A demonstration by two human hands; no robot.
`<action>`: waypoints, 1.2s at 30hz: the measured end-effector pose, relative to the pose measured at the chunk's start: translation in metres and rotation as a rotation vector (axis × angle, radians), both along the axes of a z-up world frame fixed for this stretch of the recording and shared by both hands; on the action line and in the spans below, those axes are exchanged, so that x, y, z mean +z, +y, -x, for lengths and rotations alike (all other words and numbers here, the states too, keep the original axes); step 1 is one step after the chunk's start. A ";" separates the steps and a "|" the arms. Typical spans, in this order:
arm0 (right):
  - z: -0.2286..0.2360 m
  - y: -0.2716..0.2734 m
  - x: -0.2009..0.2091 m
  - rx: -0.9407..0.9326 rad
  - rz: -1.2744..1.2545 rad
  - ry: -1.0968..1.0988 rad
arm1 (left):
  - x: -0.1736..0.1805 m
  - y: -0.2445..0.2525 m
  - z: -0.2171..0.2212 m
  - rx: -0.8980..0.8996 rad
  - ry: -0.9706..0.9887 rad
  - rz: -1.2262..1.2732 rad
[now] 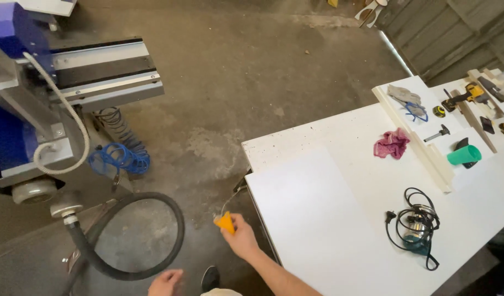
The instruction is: Trimming the edges of a white laminate panel using a manual edge trimmer and an electric handheld router on a workbench.
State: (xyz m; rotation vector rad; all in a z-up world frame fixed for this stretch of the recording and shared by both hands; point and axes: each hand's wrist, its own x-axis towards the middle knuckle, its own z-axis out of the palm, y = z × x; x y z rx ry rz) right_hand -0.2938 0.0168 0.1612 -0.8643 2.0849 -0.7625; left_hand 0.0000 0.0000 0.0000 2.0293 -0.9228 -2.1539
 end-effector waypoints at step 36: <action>0.033 0.362 0.037 -0.897 -0.213 -0.341 | 0.206 -0.149 0.181 -1.000 -0.570 1.020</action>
